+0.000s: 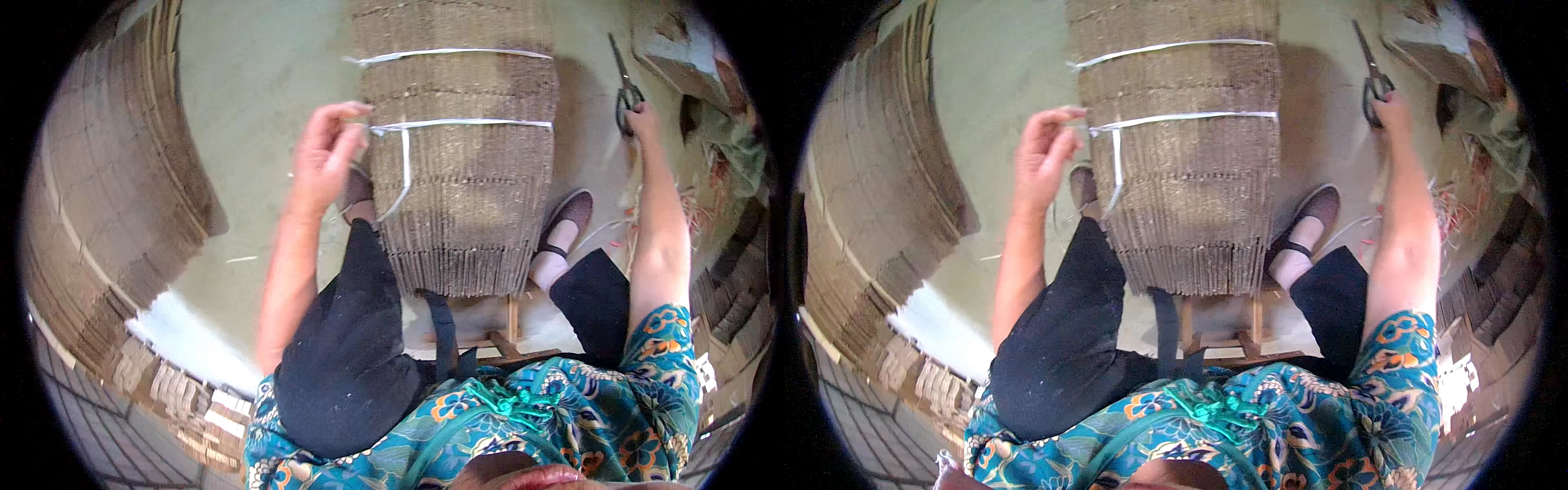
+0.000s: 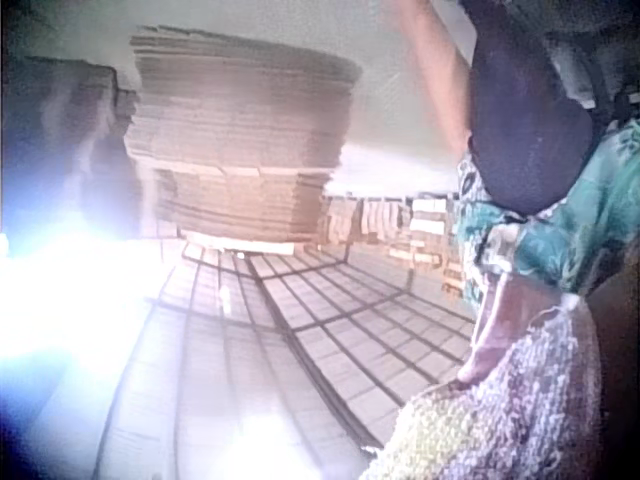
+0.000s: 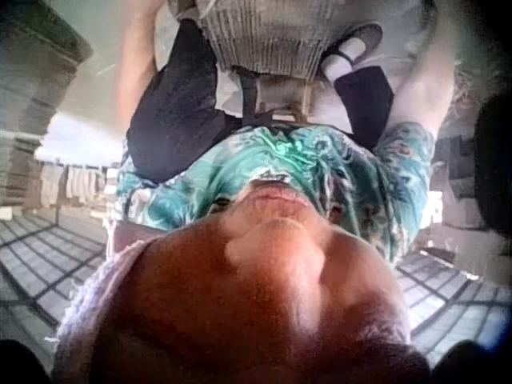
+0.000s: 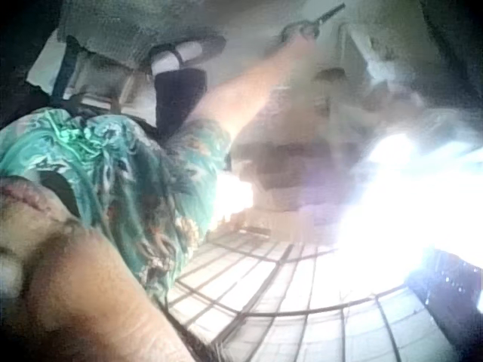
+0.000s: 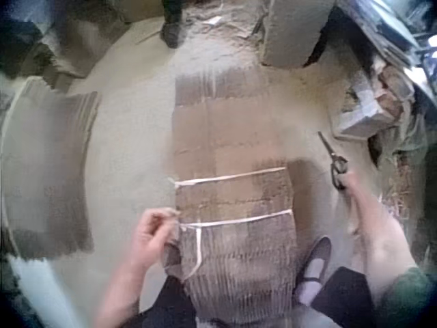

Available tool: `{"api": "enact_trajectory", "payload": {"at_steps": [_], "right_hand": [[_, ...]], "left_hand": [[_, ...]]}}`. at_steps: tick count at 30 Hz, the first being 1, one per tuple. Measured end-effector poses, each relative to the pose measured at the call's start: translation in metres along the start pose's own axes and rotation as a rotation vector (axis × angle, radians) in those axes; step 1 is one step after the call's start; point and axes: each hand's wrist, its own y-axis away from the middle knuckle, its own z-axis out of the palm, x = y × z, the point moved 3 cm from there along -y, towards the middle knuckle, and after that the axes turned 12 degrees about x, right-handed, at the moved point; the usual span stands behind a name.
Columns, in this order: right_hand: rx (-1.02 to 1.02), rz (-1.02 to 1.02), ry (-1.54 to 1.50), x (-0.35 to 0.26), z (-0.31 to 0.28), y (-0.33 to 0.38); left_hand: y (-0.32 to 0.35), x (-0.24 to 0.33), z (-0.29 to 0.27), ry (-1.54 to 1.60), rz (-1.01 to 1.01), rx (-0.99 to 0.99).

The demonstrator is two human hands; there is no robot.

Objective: The person gathers stacks of flat cardboard sheets, aligns them, and ties them into bundles using white plastic straps. They use scissors to cut the straps and place the finished bundles aside.

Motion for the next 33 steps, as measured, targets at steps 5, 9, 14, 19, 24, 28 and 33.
{"api": "enact_trajectory", "payload": {"at_steps": [5,9,14,19,24,28,33], "right_hand": [[0.033,0.01,-0.114,-0.002,0.004,0.005],[0.061,-0.028,-0.204,-0.048,-0.013,0.031],[-0.25,0.365,-1.397,-0.071,-0.008,0.06],[-0.33,0.075,-1.401,-0.154,-0.082,0.101],[-0.08,-0.854,-0.671,-0.253,-0.183,0.157],[-0.165,-1.225,-0.321,-0.306,-0.214,0.212],[-0.147,-1.384,-0.231,-0.331,-0.201,0.232]], "left_hand": [[0.003,0.021,0.021,-0.486,0.235,-0.066],[0.003,0.012,0.028,-0.644,0.516,-0.172],[0.003,0.007,0.012,-0.109,0.011,-0.019],[-0.008,0.003,-0.031,0.361,-0.03,0.173],[-0.006,0.004,-0.043,0.397,0.022,0.188],[-0.001,0.006,-0.052,0.473,0.057,0.2],[-0.004,0.018,-0.046,0.421,0.065,0.191]]}}
